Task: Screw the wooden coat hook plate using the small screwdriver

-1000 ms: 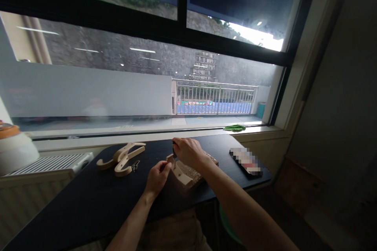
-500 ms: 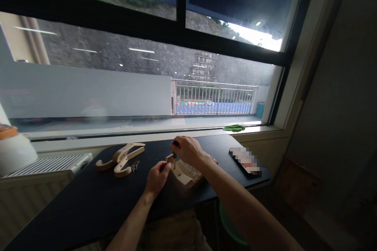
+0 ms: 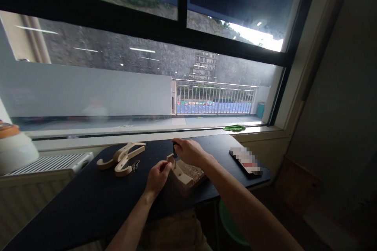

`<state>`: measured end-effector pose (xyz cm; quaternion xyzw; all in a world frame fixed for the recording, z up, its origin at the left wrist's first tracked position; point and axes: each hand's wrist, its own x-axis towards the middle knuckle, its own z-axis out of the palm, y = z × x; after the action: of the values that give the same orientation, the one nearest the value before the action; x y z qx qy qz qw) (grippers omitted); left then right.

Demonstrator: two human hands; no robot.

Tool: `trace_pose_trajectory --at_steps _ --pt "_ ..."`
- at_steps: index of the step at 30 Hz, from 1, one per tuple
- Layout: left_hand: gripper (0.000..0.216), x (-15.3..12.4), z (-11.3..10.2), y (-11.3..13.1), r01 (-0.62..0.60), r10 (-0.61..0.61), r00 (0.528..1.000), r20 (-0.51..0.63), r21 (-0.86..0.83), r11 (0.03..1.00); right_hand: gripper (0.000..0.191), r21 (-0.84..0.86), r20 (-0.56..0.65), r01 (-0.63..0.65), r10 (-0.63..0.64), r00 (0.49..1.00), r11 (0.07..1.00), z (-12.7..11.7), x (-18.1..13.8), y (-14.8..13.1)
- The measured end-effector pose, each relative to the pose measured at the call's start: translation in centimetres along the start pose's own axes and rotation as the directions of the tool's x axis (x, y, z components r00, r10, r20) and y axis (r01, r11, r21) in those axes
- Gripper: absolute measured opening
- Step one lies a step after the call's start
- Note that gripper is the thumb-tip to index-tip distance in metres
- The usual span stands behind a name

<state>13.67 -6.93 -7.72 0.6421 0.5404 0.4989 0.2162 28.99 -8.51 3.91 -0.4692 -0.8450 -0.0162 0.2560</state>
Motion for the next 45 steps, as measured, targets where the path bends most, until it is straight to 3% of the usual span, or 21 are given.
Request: trace_pose_trajectory --at_steps 16,21,27,37,45 --pt "0.028 -0.1 0.0 0.2 0.002 -0.002 1.0 -0.015 0.003 1.0 0.039 -0.067 -0.079 -0.108 0.102 0.992 0.992 0.7 0.6 -0.1" --pt "0.028 0.0 -0.1 0.2 0.0 0.0 1.0 -0.011 0.007 1.0 0.039 -0.1 -0.046 -0.132 0.128 0.991 0.986 0.2 0.8 0.1" --pt "0.028 0.0 0.0 0.2 0.001 -0.001 1.0 -0.025 0.007 1.0 0.03 -0.119 -0.015 -0.048 0.046 0.999 0.992 -0.7 0.5 0.1" --pt "0.029 0.1 0.0 -0.1 -0.009 0.009 1.0 -0.007 0.01 1.0 0.032 -0.118 -0.007 0.1 -0.101 0.995 0.988 -0.1 0.4 -0.8" --pt "0.028 0.1 0.1 -0.3 -0.004 0.004 1.0 -0.013 0.017 1.0 0.031 -0.122 -0.027 0.09 -0.094 0.995 0.988 0.4 0.6 -1.1"
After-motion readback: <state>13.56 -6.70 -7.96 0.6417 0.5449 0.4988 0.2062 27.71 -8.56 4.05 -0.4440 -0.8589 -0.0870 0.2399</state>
